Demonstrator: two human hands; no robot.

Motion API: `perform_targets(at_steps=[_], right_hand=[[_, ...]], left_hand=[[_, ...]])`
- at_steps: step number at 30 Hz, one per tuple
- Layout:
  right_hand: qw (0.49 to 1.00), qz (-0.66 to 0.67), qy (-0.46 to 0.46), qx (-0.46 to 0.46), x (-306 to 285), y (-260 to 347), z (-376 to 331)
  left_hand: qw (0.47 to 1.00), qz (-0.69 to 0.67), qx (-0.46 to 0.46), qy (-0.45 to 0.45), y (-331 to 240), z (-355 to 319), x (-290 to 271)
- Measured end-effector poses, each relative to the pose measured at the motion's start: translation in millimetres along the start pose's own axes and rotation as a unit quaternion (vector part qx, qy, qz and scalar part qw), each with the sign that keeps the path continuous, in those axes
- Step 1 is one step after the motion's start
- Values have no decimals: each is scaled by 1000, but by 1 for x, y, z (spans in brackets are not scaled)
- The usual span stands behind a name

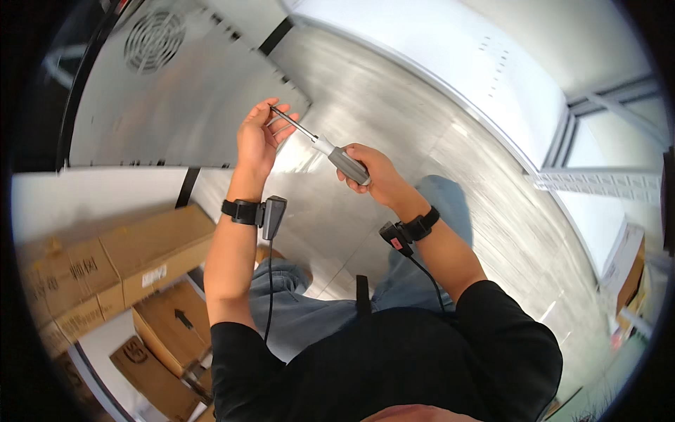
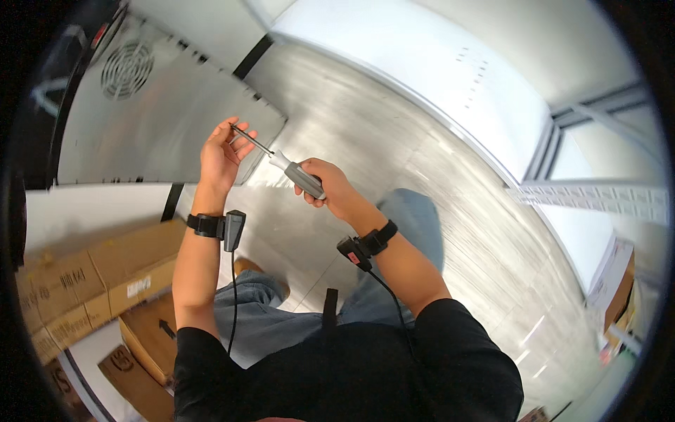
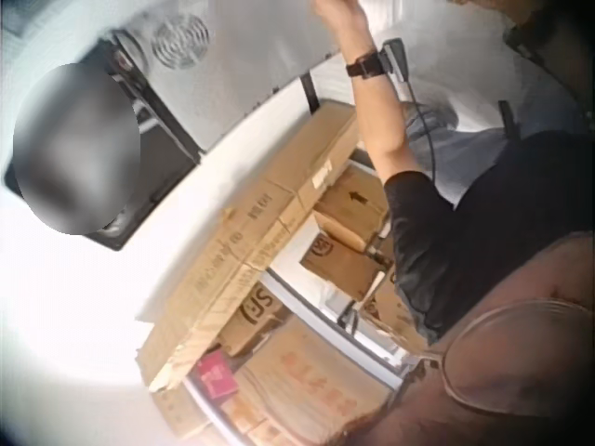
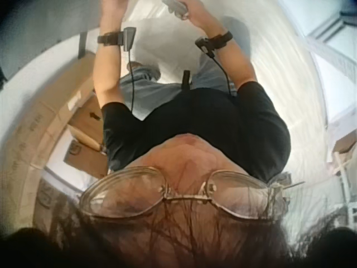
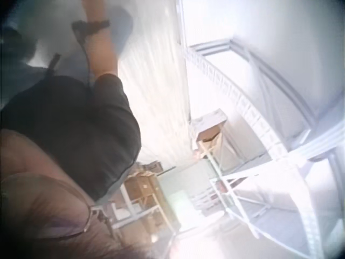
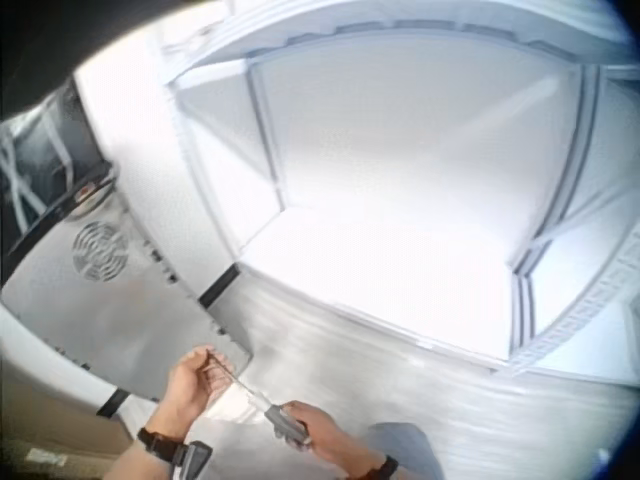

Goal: The person uses a screwdriver to remove screws from the back panel of a black electronic device, then lifts the panel off. They continue to remove additional screws from the device's chassis.

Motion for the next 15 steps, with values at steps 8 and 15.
perform_targets(at_steps=[8,15], right_hand=[[979,31,-118,-162,-89,104,-82],[942,145,-137,-270,-163,162,-101]], left_hand=[[977,92,-54,183,-9,82,214],[905,244,-51,344,10,171,368]])
Point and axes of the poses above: each hand's wrist, its own z-axis towards the middle knuckle, its own x-axis out of the palm, y = z × x, the point moved 5 cm from there along z, towards the middle knuckle, and after that the axes turned 3 degrees about y, right-handed, at the moved point
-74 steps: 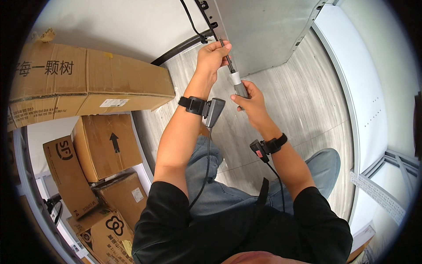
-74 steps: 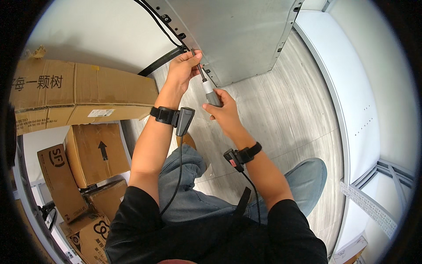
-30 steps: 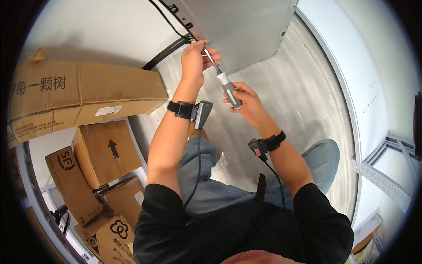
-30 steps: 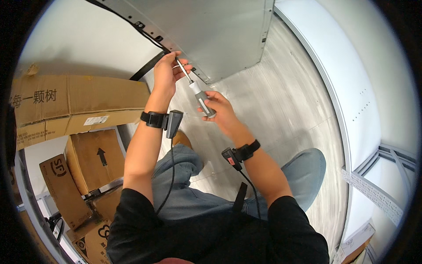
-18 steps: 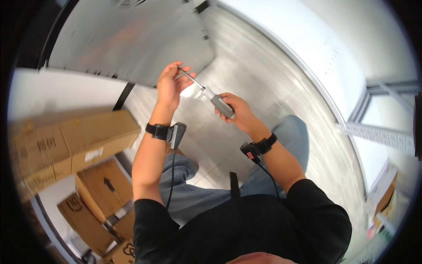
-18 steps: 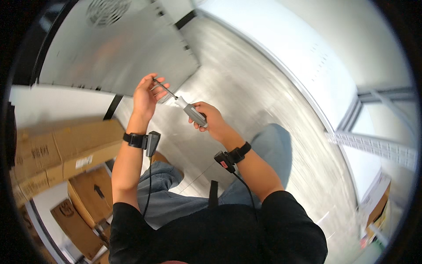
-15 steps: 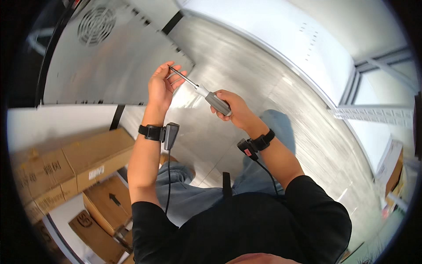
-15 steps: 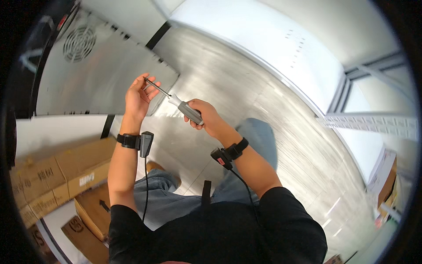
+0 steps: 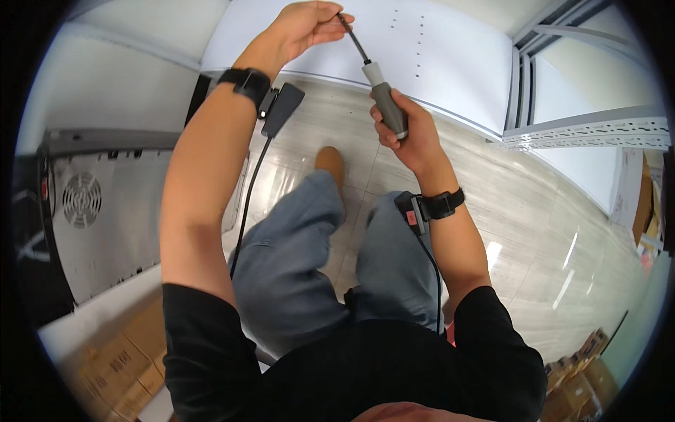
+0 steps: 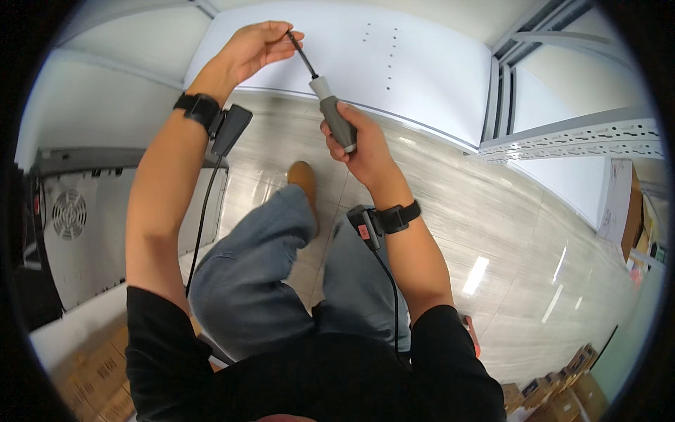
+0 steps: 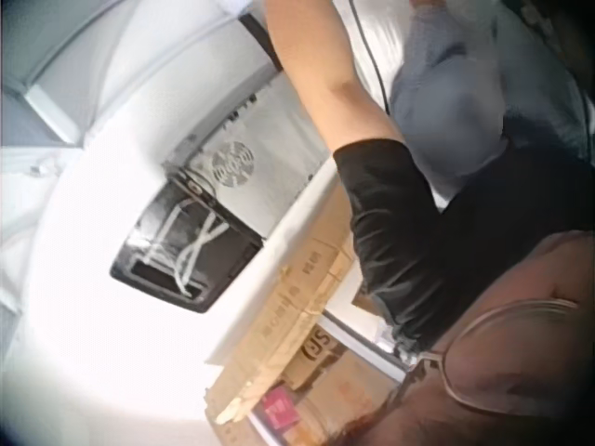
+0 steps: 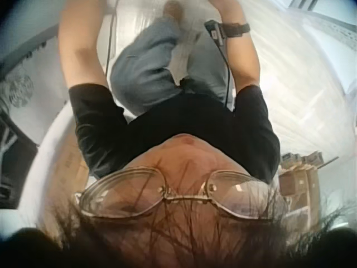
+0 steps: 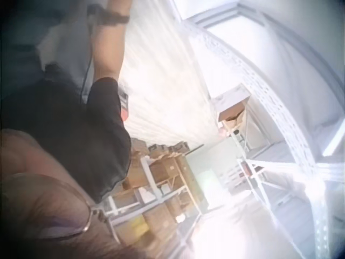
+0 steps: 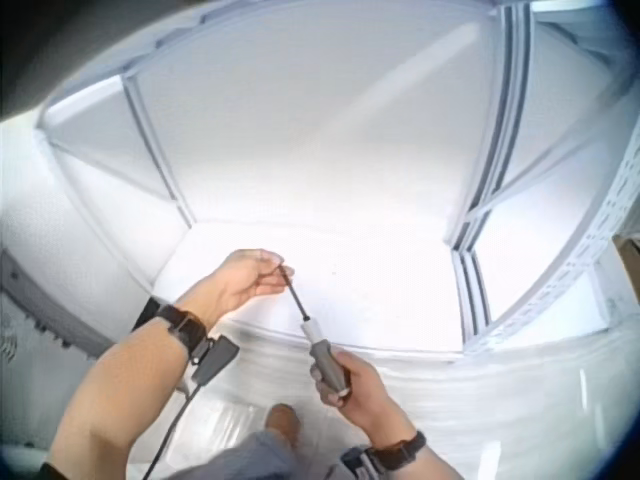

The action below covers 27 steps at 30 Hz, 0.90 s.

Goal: The person uses a screwdriver to remove screws from the back panel of a black electronic device, then lifts the panel off. They continue to remove additional screws from the device's chassis.

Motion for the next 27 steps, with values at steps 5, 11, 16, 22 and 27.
perform_targets(at_steps=[5,11,16,22,27], right_hand=[[997,49,-51,-37,-33,24,31],[989,59,-138,-13,-83,13,62],[973,16,-229,-26,-118,-5,74],[963,20,-267,-45,-125,-17,93],[962,14,-272,-31,-127,-19,96]], left_hand=[[992,17,4,128,15,100,18],[991,-60,-18,115,86,189,1],[960,255,104,-44,140,235,-11],[859,398,294,-133,149,244,7],[819,428,337,-179,152,244,6]])
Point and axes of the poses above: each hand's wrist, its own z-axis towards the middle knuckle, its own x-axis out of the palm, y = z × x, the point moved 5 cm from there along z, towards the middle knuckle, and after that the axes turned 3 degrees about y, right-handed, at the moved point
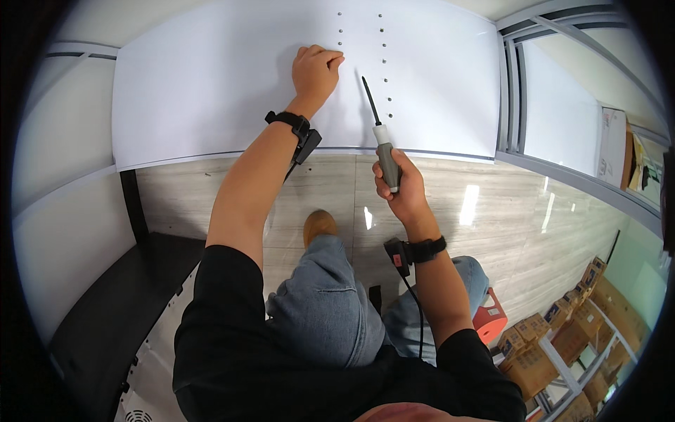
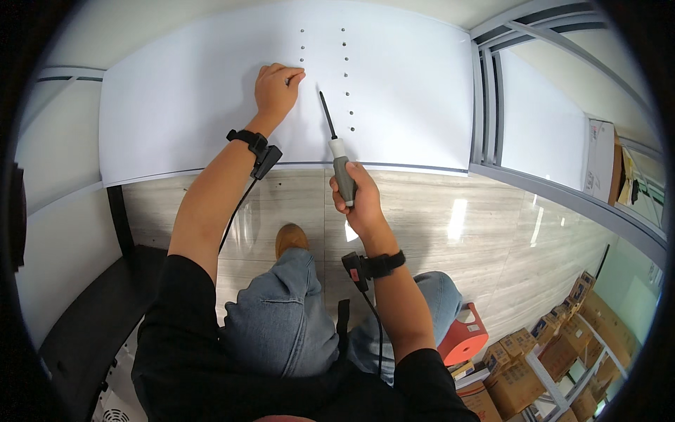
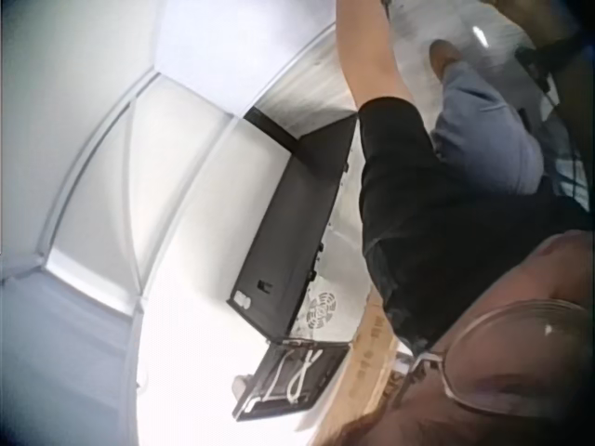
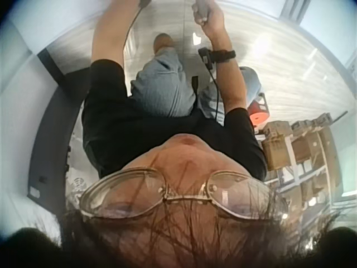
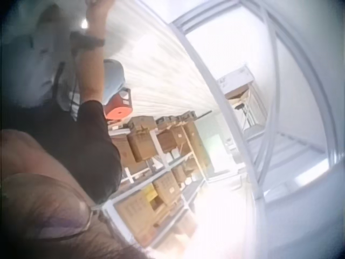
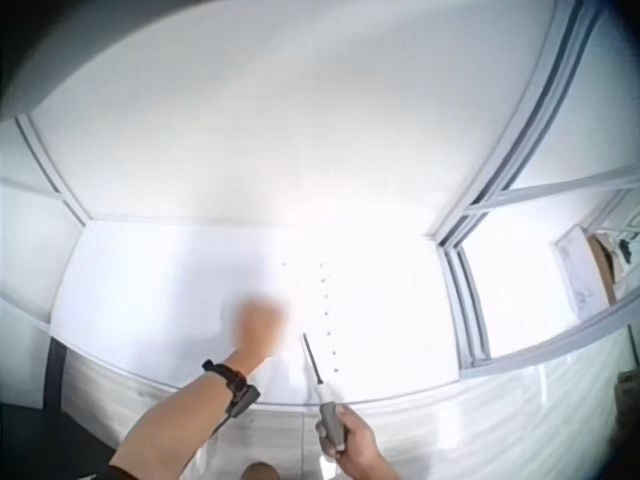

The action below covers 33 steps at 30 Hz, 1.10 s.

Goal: The person uses a screwdriver to remove screws from the back panel of a black electronic device, then lifts the panel off. They continue to remove additional screws from the device's chassis.

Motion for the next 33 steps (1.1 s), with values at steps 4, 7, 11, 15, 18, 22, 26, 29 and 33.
perform_targets(at_steps=[4,7,11,15,18,22,26,29,33], right_hand=[[1000,-1,15,-2,0,0,2],[1000,0,14,1,0,-4,1],[1000,-2,23,2,1,-7,-4],[999,-5,36,12,2,-13,-23],[996,-8,82,17,19,-19,-42],[983,-68,165,33,58,-44,-81],[948,-129,281,77,117,-74,-126],[903,-144,373,155,157,-118,-173],[835,-200,469,207,228,-185,-234]], left_hand=[[999,-2,30,-15,-2,1,-1],[999,-1,42,-18,-1,-1,-3],[999,11,49,-8,2,-7,-8],[999,-41,-8,-12,-5,-37,-29],[984,-148,-93,35,-5,-62,-65],[816,-465,-297,173,-23,-121,-150],[822,-489,-262,131,-61,-179,-294],[841,-461,-281,26,-75,-256,-385],[844,-393,-353,-88,-84,-352,-504]])
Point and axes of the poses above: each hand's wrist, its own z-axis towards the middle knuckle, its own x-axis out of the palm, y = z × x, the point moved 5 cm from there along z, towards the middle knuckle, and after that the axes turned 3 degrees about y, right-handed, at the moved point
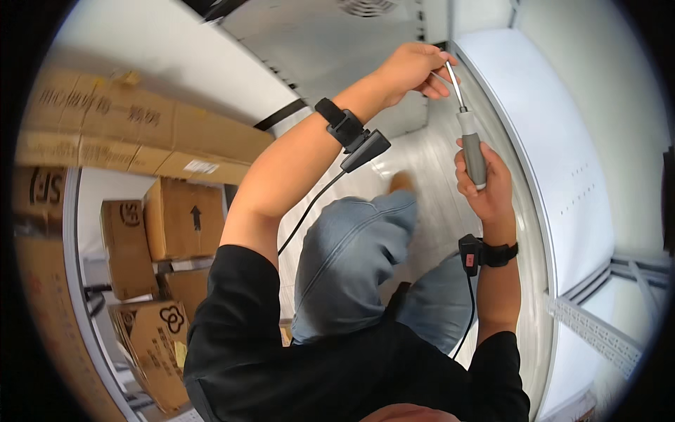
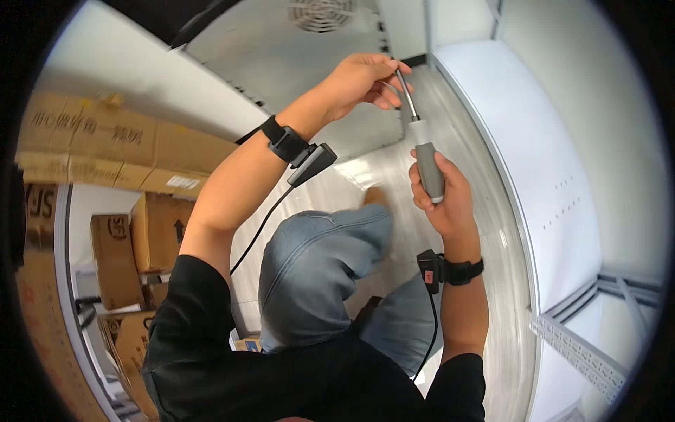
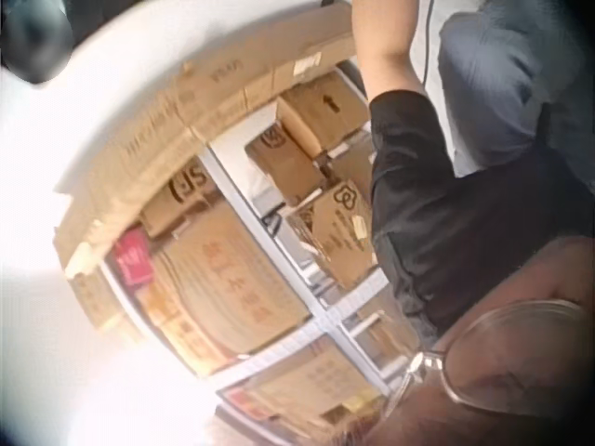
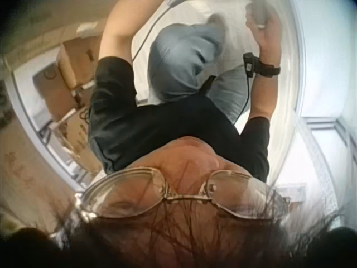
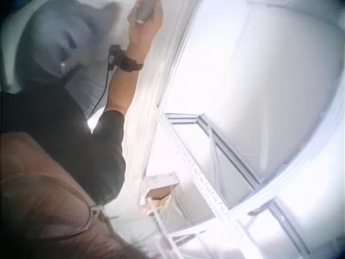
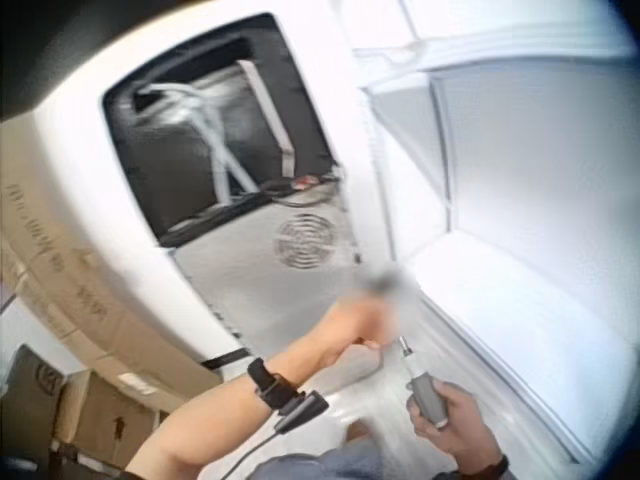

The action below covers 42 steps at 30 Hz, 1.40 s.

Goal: The person uses a screwdriver to remove screws from the back panel of a black electronic device, then lifts the panel off. They continue to remove additional screws from the device's chassis.

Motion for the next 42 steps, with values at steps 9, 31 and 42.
perform_targets(at_steps=[9,31,42], right_hand=[[996,-41,51,64,51,-95,33],[984,7,-95,149,13,-251,81],[984,36,-81,152,22,-247,84]], left_hand=[[974,-108,-37,-194,80,-82,-71],[944,-114,-154,-270,246,-87,-138],[941,-111,-144,-286,246,-90,-143]])
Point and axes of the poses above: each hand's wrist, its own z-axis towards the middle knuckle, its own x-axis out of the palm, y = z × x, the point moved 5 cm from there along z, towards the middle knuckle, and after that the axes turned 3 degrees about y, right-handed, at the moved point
